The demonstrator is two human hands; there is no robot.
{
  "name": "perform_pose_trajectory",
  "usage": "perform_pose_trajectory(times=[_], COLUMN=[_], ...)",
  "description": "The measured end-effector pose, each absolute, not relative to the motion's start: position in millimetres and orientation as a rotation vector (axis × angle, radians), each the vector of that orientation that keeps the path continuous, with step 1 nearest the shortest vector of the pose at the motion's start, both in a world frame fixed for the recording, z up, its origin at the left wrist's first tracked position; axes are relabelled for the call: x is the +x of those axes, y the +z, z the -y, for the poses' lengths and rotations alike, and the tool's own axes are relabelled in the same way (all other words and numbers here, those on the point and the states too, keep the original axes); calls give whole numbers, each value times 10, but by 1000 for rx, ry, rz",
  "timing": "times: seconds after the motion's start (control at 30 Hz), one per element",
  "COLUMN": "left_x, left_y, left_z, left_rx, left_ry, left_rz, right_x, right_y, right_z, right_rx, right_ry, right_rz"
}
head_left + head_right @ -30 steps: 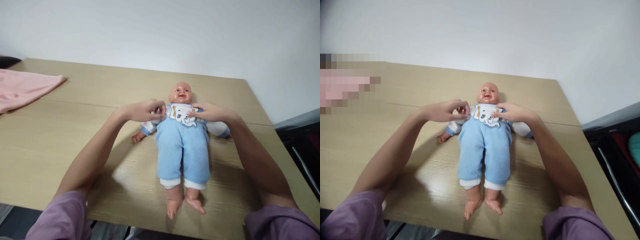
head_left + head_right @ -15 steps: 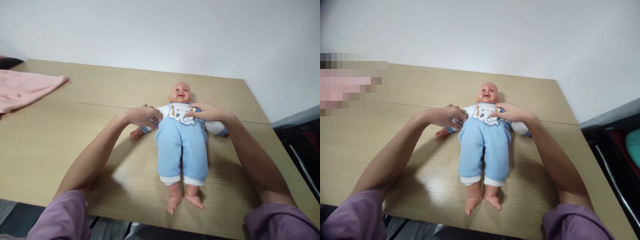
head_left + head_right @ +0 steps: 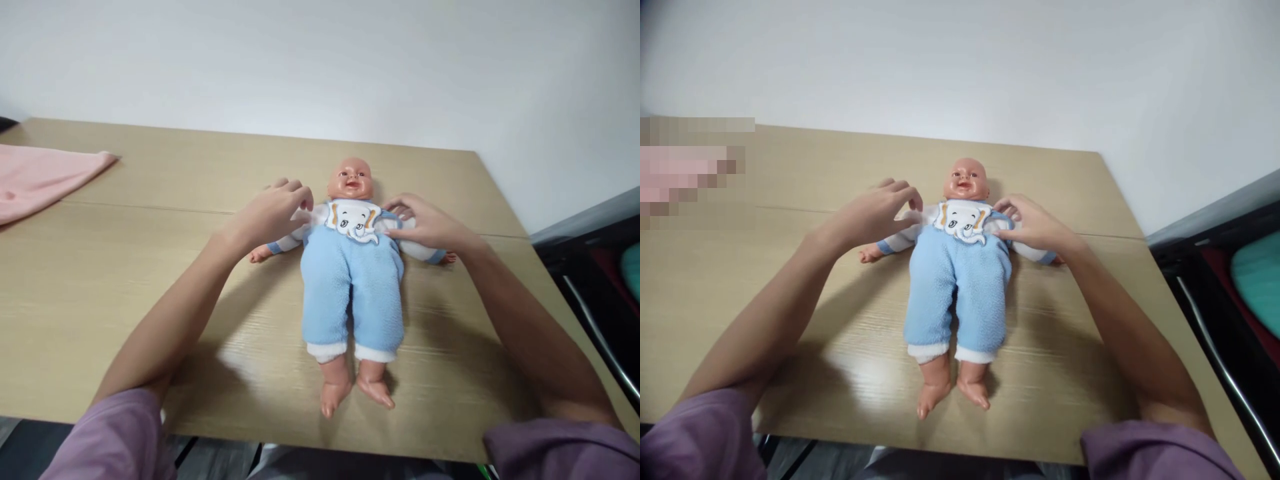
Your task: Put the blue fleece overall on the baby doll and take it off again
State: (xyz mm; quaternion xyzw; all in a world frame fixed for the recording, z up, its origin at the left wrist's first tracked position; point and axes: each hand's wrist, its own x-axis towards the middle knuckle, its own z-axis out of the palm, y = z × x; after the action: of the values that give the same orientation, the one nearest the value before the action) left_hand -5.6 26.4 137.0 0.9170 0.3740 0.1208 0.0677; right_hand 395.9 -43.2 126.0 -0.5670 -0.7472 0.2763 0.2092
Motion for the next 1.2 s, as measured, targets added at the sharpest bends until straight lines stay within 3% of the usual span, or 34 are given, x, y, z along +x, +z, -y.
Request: perform_pose_trajectory(times=[0.17, 0.43, 0.67, 0.87, 1.2], left_x=[510, 1591, 1553, 1442, 1319], left_y=[1441, 1007, 879, 916, 857], left_z=[-20, -239, -230, -130, -114], left_rx=[2713, 2700, 2573, 2562, 2683], left_ry=[719, 624, 887, 937, 1083], left_rz=[-960, -739, -491, -340, -194], right_x=[4511, 4660, 4565, 4120, 3714], right_y=[885, 641, 801, 1005, 771], right_z=[953, 1353, 1078, 557, 798], right_rx=[-1689, -1693, -1536, -1441, -1365], right_ry=[518, 751, 613, 581, 526], right_rz=[2021, 1634, 1383, 1480, 1742])
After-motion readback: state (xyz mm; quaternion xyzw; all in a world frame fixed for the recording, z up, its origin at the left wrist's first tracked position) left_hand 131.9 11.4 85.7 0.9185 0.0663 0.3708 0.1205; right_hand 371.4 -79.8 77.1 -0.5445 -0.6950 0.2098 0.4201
